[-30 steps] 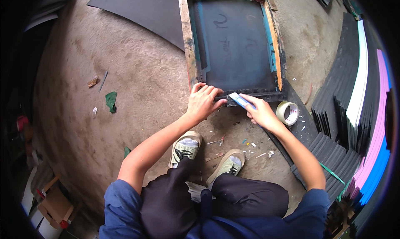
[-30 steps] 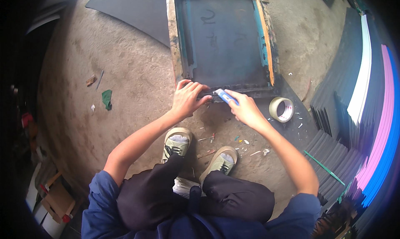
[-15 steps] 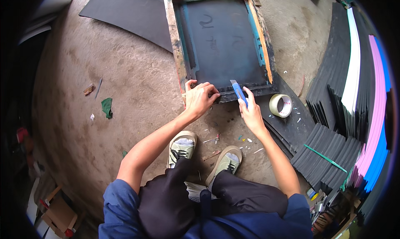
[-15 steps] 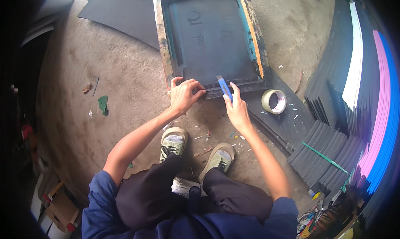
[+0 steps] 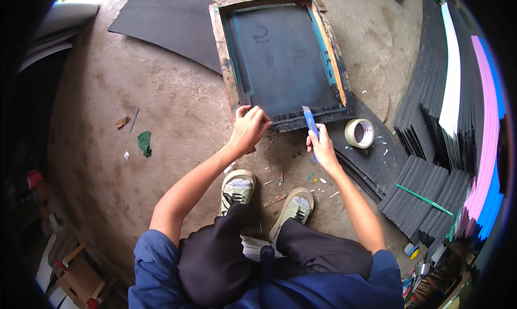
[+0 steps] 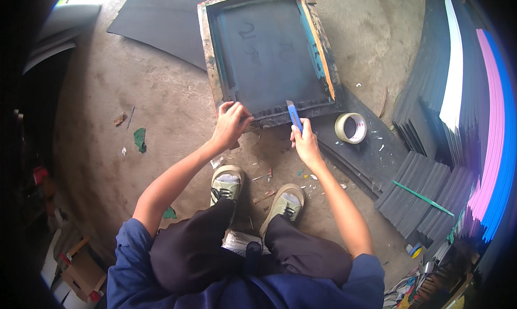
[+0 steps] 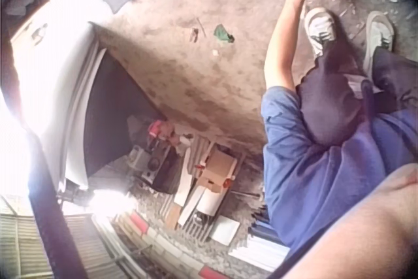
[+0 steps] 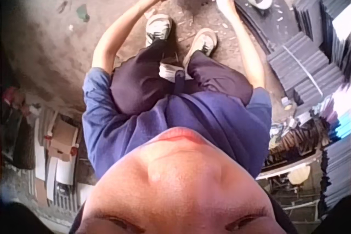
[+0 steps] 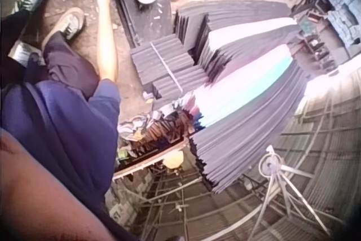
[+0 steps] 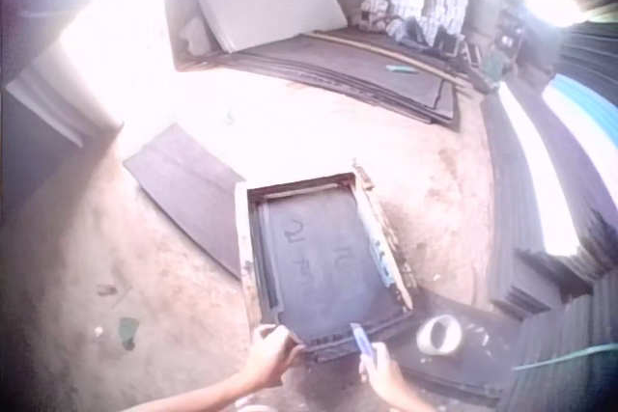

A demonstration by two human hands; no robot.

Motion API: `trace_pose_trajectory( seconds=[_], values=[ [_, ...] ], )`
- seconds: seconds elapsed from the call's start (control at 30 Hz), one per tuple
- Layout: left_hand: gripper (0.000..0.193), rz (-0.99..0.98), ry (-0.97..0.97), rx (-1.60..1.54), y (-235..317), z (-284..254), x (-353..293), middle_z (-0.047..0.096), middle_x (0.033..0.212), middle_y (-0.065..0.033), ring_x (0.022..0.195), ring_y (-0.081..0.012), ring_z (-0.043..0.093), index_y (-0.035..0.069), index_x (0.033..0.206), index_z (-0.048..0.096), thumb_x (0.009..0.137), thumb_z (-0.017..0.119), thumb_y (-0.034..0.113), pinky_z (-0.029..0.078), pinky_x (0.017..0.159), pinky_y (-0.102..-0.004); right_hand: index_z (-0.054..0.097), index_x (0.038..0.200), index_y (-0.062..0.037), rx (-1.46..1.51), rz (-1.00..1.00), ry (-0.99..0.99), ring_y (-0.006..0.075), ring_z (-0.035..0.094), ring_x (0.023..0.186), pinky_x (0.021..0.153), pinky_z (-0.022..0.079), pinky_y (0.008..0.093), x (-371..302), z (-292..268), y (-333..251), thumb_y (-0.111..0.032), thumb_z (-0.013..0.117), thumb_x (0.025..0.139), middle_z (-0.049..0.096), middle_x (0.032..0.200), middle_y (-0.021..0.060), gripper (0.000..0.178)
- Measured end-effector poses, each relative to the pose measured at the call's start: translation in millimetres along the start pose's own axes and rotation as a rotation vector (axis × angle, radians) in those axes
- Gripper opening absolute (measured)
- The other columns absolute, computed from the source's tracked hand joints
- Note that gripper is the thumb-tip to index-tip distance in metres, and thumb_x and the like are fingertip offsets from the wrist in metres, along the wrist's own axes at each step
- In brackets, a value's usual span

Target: The person sits on the floor and applies clear tape along the edges of a rectangular wooden frame. They repeatedly tear tape, press it onto the frame, and use a utility knife to trim excess tape. The frame remains on the floor during the process.

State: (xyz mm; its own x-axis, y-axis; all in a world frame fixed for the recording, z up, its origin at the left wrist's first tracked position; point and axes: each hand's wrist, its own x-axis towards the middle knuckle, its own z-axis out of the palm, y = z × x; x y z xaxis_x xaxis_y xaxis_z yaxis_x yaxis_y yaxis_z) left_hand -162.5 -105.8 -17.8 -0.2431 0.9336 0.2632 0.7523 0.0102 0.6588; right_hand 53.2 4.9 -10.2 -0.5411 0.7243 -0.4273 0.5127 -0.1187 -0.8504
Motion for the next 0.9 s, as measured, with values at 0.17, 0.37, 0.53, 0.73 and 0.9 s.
trace_pose_trajectory(
  seconds=[0.17,0.37,0.53,0.73,0.9],
  values=[
    [0.018,0.213,-0.096,0.18,1.5,-6.4,-18.8,0.051,0.082,-0.004,0.088,-0.0211,0.051,0.01,0.081,0.05,0.073,0.065,0.015,0.032,0.091,-0.0437,0.042,0.105,-0.0063,-0.033,-0.03,-0.127,0.01,0.054,0.052,0.048,0.045,0.0264,-5.2,9.0,-5.0,-0.02,0.049,0.093,0.055,0.065,0.0031,0.02],
    [0.029,0.108,-0.085,0.168,5.0,-9.4,-33.8,0.048,0.103,-0.0058,0.107,-0.0236,0.043,0.01,0.09,0.05,0.068,0.068,0.013,0.027,0.096,-0.0443,0.048,0.096,-0.0051,-0.121,0.054,-0.105,0.0162,0.055,0.05,0.049,0.042,0.0321,-14.4,18.2,1.8,-0.023,0.049,0.092,0.053,0.058,0.0069,0.018],
    [0.052,-0.524,0.359,0.088,5.1,14.1,-42.9,0.033,0.123,-0.0163,0.121,-0.034,0.03,0.005,0.123,0.037,0.081,0.063,0.02,0.024,0.102,-0.0447,0.053,0.074,-0.0019,-0.146,0.064,-0.046,0.0233,0.055,0.048,0.048,0.039,0.0354,-13.1,36.8,7.8,-0.026,0.048,0.093,0.051,0.053,0.0136,0.031],
    [0.054,-0.816,0.317,-0.479,-11.5,28.1,-44.8,0.028,0.138,-0.0229,0.13,-0.0346,0.026,-0.001,0.137,0.021,0.095,0.04,0.028,0.025,0.105,-0.0392,0.05,0.073,-0.0004,-0.136,0.017,0.02,0.0312,0.055,0.048,0.047,0.038,0.0389,-9.6,58.7,8.9,-0.027,0.047,0.093,0.051,0.054,0.0165,0.034],
    [0.054,-0.785,0.314,-0.503,-19.8,33.2,-51.2,0.027,0.14,-0.0226,0.131,-0.032,0.026,-0.001,0.139,0.017,0.097,0.034,0.03,0.022,0.107,-0.0373,0.051,0.071,-0.0004,-0.012,0.202,-0.05,0.0315,0.056,0.049,0.047,0.04,0.0384,-11.7,64.9,0.4,-0.029,0.045,0.094,0.052,0.054,0.017,0.037]
  ],
)
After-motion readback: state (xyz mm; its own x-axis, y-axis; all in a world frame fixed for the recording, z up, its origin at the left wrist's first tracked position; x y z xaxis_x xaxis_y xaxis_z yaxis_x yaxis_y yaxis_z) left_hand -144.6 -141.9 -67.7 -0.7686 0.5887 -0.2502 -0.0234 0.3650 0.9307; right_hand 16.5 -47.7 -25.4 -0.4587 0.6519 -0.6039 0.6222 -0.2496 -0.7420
